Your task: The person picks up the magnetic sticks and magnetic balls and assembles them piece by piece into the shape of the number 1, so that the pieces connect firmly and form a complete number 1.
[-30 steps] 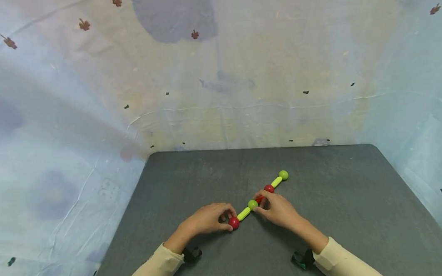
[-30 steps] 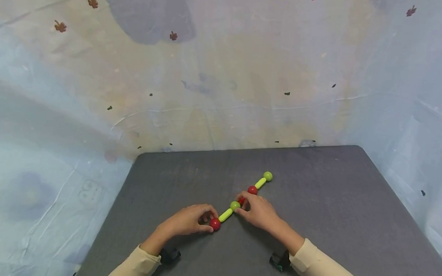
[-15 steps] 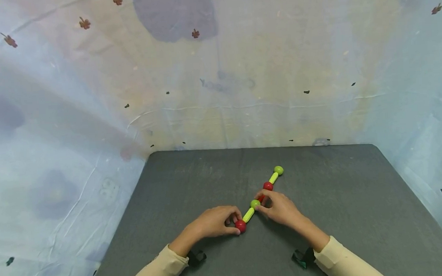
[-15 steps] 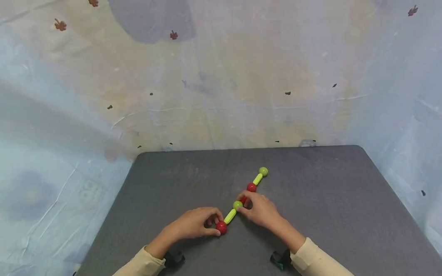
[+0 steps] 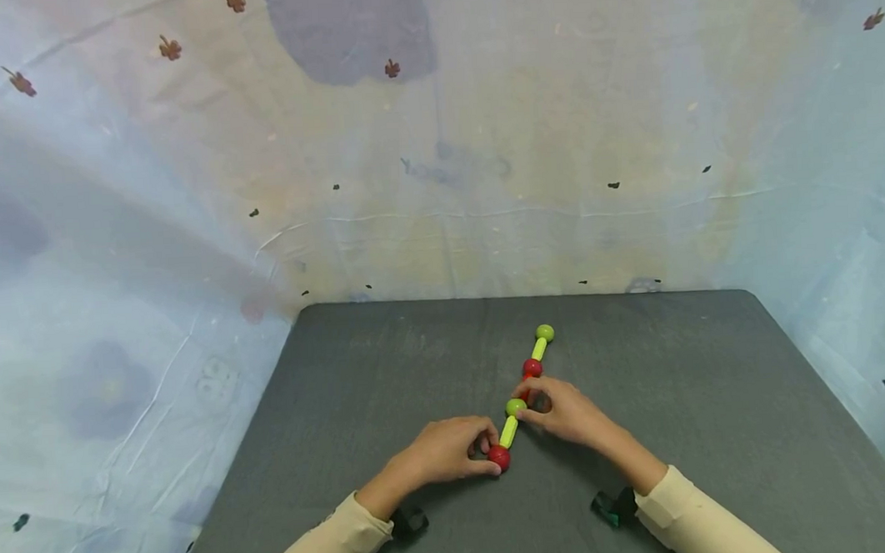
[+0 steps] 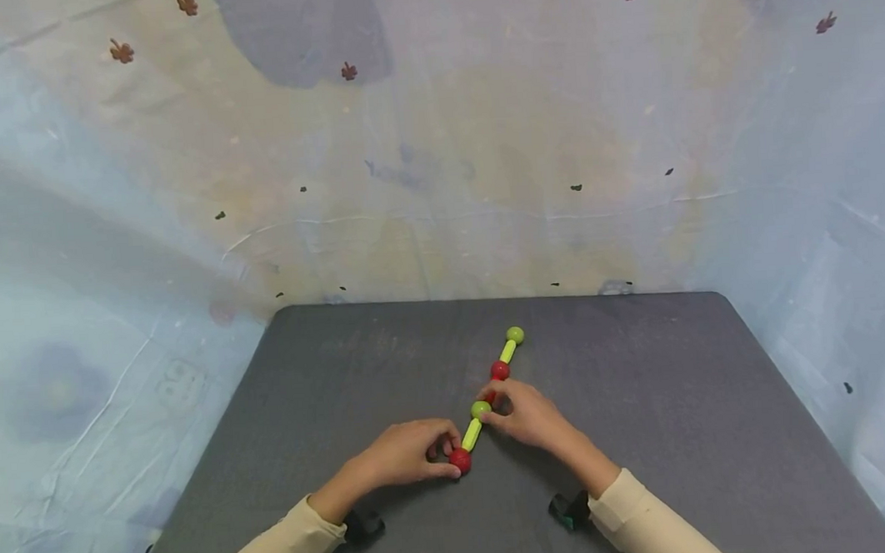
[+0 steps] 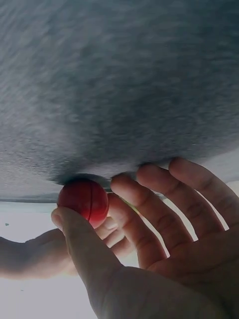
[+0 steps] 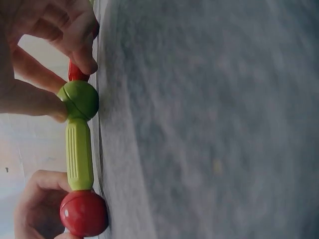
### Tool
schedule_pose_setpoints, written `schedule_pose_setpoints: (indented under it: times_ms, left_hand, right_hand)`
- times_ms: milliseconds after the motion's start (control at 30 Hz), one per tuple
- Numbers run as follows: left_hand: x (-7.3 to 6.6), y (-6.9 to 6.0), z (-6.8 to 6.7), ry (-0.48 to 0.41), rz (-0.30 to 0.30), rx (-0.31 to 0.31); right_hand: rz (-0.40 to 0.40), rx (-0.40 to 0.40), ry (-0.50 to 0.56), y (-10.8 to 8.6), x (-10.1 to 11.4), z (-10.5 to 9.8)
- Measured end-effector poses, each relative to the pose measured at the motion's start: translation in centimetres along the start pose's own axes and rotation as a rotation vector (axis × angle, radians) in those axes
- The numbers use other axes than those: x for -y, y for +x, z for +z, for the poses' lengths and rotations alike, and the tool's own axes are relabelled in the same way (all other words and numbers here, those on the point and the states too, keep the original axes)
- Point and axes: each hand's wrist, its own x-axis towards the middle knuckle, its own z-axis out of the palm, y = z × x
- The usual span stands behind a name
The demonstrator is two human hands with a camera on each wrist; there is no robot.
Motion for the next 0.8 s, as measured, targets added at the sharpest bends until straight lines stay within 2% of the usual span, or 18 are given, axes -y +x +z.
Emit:
schedule_pose_setpoints:
  times_ms: [267,500,800]
  left_hand:
    - [-0.8,0.7,0.8,0.015,-0.023,-0.034]
    - [-1.9,1.5,1.0,-0.002,-0.039,-0.042]
    - [-2.3,2.5,1.6,-0.004,-0.059,-0.060]
  right_hand:
    - [-0.069,0.043,0.010,0.6,-0.9,-0.7]
    - [-0.113,0.113,0.046,1.3,-1.6,-1.5]
    - [-0.142,0.175,0.046,2.1,-2.6,-2.4]
